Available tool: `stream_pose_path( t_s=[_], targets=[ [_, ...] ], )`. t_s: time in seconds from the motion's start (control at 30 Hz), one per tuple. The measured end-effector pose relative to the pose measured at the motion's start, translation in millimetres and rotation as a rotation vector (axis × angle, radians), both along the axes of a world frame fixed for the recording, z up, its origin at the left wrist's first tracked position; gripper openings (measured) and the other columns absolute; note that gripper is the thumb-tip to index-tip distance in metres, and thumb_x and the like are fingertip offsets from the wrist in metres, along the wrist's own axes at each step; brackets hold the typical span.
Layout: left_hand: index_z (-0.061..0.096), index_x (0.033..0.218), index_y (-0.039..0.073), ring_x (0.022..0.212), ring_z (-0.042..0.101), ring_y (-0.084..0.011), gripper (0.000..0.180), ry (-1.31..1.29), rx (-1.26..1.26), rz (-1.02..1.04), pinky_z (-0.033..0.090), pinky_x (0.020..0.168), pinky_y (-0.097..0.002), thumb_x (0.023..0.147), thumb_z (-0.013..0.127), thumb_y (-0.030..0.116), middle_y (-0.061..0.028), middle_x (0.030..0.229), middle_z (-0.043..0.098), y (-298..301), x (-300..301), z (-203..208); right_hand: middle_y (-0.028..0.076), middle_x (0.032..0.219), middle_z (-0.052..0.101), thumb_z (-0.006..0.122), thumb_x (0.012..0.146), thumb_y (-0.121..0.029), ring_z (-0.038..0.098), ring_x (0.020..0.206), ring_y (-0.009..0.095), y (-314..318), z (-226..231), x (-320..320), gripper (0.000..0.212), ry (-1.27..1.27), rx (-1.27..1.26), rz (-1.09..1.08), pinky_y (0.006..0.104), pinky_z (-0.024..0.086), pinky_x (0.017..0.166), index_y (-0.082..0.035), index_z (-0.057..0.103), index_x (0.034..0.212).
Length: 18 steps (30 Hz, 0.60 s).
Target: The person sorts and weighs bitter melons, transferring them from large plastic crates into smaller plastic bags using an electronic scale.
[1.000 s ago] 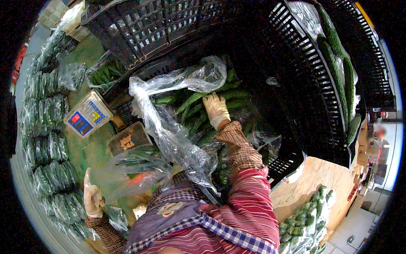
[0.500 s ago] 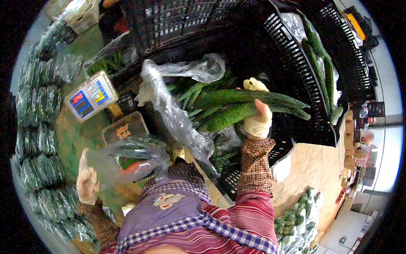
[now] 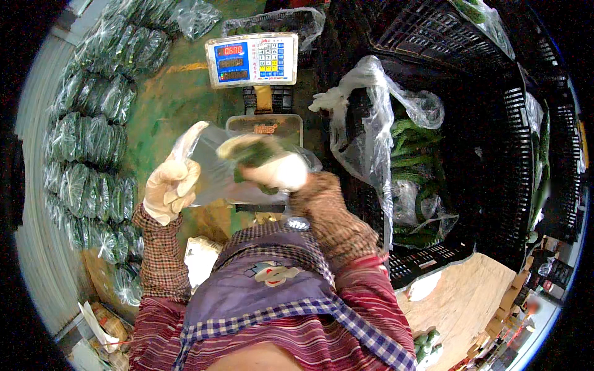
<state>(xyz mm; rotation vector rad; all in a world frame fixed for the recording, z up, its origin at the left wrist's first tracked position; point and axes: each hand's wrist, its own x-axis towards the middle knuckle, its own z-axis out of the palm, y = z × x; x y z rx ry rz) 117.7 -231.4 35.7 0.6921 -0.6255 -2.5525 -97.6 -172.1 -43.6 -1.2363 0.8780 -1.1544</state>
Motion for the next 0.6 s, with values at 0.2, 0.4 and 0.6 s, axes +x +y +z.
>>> stream_pose_path(
  t_s=[0.2,0.4,0.6],
  targets=[
    [0.016,0.141,0.009,0.032,0.033,-0.006,0.073,-0.028,-0.054,0.126,0.03,0.028,-0.0199,0.075,0.045,-0.001,-0.0024,0.054,0.044,5,13,3,0.016,0.108,0.056,0.066,0.067,-0.013,0.052,0.1,0.035,-20,-117,45,0.053,1.264,0.013,-0.296,0.0416,0.044,0.084,-0.009,0.051,0.118],
    [0.014,0.143,0.012,0.038,0.04,-0.0064,0.079,-0.141,-0.052,0.153,0.033,0.031,-0.0199,0.073,0.049,0.001,-0.0035,0.066,0.052,8,-10,-24,0.017,0.1,0.063,0.059,0.077,-0.023,0.06,0.093,0.031,22,19,-16,0.034,0.796,0.325,0.235,0.037,0.046,0.084,-0.006,0.061,0.106],
    [0.015,0.142,0.011,0.037,0.034,-0.0061,0.078,-0.164,-0.031,0.175,0.033,0.031,-0.0187,0.072,0.045,-0.005,-0.0102,0.099,0.055,14,-44,-23,0.012,0.087,0.064,0.052,0.081,-0.013,0.064,0.074,0.026,114,-26,-249,0.016,1.145,0.194,-0.903,0.0375,0.052,0.063,-0.009,0.062,0.093]
  ],
)
